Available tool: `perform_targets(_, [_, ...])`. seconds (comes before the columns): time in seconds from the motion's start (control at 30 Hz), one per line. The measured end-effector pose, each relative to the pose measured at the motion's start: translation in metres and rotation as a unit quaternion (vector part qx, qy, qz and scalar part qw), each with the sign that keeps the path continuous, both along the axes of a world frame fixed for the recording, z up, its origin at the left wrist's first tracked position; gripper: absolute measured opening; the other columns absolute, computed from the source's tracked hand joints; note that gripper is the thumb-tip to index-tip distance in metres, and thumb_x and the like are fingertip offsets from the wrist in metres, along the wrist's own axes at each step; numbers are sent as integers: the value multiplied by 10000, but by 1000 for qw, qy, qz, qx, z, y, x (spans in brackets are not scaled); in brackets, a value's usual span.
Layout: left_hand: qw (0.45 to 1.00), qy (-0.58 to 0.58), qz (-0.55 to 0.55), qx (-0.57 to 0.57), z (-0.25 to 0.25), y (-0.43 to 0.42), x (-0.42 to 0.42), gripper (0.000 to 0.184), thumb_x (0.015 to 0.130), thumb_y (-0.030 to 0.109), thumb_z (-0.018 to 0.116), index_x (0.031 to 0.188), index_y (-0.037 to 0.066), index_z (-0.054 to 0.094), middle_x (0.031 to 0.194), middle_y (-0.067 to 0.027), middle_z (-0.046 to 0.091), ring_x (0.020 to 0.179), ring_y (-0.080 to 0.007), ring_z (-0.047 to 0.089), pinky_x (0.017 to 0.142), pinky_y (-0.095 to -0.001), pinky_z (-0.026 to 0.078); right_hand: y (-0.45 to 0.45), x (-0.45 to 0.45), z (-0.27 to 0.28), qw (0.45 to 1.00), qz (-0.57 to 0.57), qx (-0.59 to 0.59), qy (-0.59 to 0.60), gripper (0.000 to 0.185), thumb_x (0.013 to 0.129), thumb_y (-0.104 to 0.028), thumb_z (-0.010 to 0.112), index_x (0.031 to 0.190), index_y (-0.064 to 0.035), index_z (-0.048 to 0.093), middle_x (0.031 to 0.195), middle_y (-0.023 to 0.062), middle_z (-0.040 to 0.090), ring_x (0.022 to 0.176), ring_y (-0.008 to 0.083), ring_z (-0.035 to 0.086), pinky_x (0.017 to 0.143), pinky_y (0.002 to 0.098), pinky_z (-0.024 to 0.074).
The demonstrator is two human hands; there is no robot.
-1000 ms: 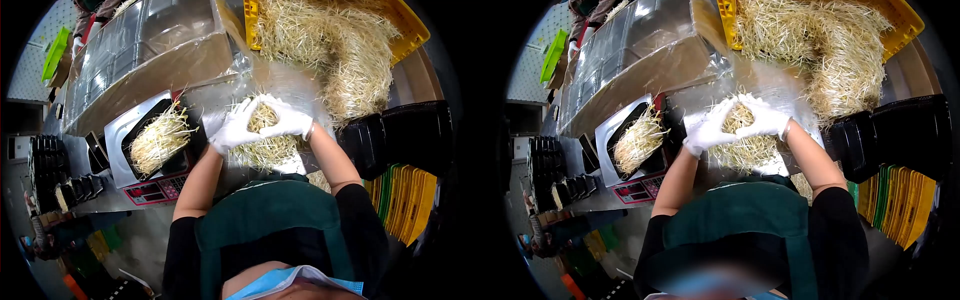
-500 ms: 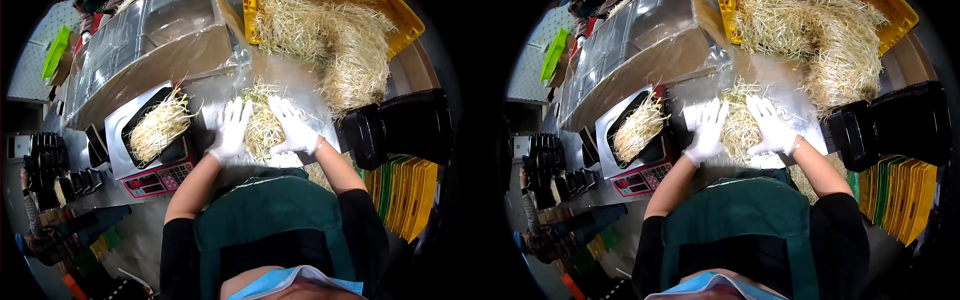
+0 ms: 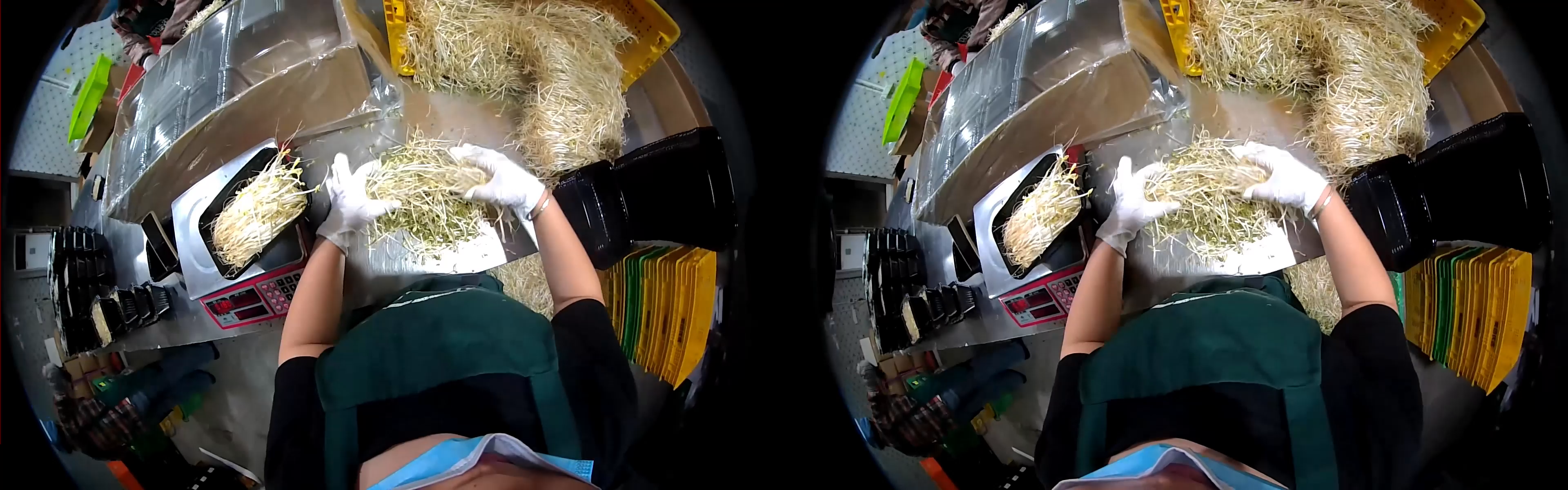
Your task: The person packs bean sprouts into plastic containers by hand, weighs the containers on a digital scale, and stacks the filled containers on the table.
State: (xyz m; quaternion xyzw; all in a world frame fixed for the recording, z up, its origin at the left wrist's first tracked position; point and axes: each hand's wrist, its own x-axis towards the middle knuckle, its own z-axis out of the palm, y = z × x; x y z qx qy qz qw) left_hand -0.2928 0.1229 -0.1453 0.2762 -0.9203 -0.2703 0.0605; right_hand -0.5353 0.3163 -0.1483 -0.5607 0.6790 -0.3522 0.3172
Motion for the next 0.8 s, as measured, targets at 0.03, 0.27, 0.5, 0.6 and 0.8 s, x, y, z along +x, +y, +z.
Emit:
perform_targets(0.03, [998,-55,15,-42,-4,2,-2,680,754,269,776,1348,68,513,1317,-209,516,1222,-290,501,1004,-331,415,8,10,0,982,-38,109,151,1019,630,-274,846,1479,-47,330,1523,219,310,1415,344,299,1158,379,257])
perform_targets(0.27, [954,223,43,195,-61,-3,-20,682,718,120,798,1337,41,522,1244,-180,585,1196,-296,543,1007,-361,439,-36,10,-14,961,-124,11,-245,377,699,-49,710,1063,9,632,919,20,660,849,81,554,767,250,478])
perform_targets(0.5, [971,66,54,222,-74,-62,-21,809,682,594,730,1325,129,571,1489,-246,331,1374,-419,290,1126,-586,165,-106,12,-11,946,-43,189,259,1020,621,-611,776,1378,-6,456,1347,240,484,1262,367,444,1055,436,377])
perform_targets(0.6, [997,-38,62,14,-30,-26,-32,730,745,467,743,1320,65,540,1371,-183,518,1298,-295,459,1101,-560,278,-114,36,-25,979,-13,76,188,1079,598,-643,760,1378,26,429,1227,255,550,1107,348,542,935,472,446])
perform_targets(0.8, [911,306,88,263,-22,9,-33,524,766,44,737,1253,-4,548,1194,-173,589,1109,-303,585,972,-356,460,-63,23,79,961,-59,103,-251,595,769,-86,704,1336,-51,528,931,59,665,683,44,562,466,210,472])
